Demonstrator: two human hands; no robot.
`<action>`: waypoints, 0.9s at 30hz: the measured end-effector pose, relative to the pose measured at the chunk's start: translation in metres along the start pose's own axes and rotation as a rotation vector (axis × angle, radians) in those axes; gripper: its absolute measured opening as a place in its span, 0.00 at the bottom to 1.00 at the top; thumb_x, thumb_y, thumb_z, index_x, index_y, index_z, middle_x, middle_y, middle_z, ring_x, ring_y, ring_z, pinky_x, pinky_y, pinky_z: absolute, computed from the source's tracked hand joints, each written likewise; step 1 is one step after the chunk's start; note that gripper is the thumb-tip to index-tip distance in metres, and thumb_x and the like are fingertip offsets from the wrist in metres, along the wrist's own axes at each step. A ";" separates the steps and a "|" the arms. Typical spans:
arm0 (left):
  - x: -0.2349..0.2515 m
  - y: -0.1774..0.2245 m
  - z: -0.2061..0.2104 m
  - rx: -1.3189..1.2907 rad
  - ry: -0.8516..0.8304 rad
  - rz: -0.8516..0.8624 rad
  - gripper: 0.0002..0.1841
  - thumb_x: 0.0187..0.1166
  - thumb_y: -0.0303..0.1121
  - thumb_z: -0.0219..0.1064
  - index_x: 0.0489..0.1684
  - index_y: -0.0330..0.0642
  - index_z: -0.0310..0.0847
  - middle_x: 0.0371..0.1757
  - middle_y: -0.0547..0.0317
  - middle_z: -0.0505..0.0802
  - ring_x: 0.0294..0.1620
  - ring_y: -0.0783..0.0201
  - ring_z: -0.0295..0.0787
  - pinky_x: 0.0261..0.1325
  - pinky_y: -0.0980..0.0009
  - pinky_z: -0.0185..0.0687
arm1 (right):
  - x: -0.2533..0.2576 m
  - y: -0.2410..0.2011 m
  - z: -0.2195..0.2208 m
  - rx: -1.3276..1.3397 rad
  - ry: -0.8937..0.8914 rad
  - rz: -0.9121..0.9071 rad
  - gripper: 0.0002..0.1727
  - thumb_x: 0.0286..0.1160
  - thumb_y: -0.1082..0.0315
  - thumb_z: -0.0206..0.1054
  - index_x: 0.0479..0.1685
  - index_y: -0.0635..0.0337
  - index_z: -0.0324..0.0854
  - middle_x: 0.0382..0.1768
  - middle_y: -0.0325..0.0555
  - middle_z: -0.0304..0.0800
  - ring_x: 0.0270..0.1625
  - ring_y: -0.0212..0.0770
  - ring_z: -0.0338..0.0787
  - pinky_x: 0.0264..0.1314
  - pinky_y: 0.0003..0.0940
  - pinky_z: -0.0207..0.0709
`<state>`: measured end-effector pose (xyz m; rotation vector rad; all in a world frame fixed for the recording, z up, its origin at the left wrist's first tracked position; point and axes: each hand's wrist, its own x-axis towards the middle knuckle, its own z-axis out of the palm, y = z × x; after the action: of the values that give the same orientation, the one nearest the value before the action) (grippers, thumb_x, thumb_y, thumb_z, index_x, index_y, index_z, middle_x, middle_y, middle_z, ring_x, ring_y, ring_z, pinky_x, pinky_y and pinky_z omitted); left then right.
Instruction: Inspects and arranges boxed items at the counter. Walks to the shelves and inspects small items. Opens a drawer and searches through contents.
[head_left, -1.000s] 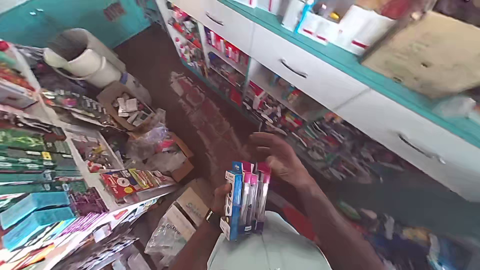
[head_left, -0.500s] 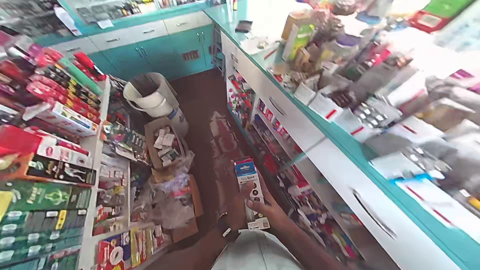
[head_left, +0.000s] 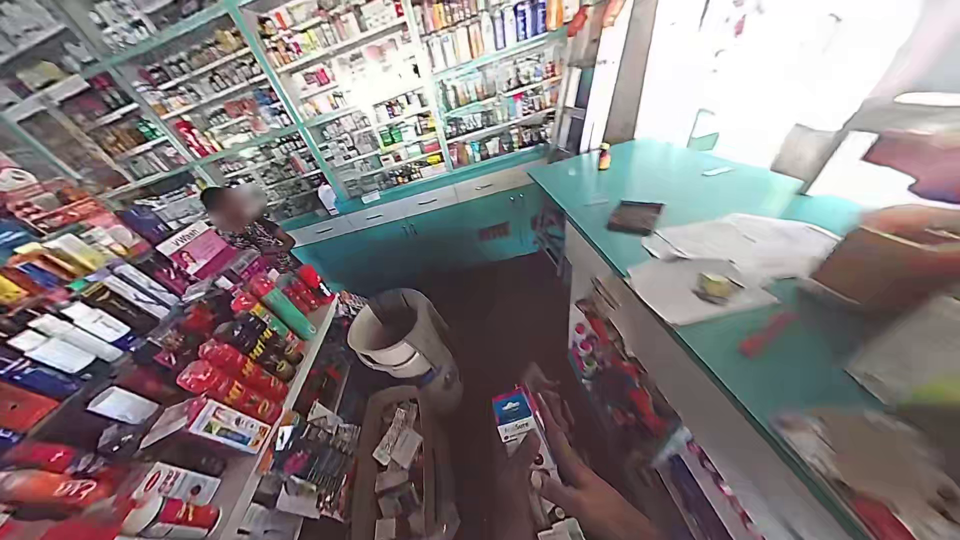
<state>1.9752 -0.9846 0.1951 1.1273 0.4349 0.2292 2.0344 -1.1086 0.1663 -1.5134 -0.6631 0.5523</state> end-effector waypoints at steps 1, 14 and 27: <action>0.029 0.010 -0.002 -0.015 0.059 0.058 0.44 0.76 0.38 0.71 0.91 0.40 0.45 0.72 0.45 0.83 0.64 0.64 0.86 0.66 0.65 0.85 | 0.041 -0.002 -0.009 0.024 -0.056 0.002 0.69 0.66 0.36 0.76 0.98 0.50 0.25 0.92 0.57 0.50 0.90 0.43 0.63 0.89 0.47 0.65; 0.456 0.054 -0.127 -0.270 0.637 0.285 0.17 0.89 0.41 0.51 0.66 0.41 0.73 0.49 0.67 0.93 0.51 0.76 0.91 0.60 0.70 0.89 | 0.539 0.072 -0.151 -0.135 -0.592 0.096 0.38 0.76 0.55 0.73 0.85 0.60 0.70 0.81 0.52 0.77 0.82 0.42 0.77 0.86 0.45 0.69; 0.903 0.204 -0.081 -0.733 0.118 0.164 0.20 0.88 0.46 0.52 0.54 0.44 0.86 0.45 0.54 0.98 0.47 0.63 0.96 0.54 0.63 0.93 | 0.949 0.148 -0.325 -0.021 0.007 0.551 0.26 0.83 0.58 0.67 0.76 0.58 0.76 0.59 0.52 0.90 0.53 0.44 0.93 0.54 0.45 0.90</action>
<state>2.7541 -0.4797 0.1535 0.4288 0.3189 0.5510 2.9492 -0.6773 0.0863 -1.7209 -0.2364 0.9552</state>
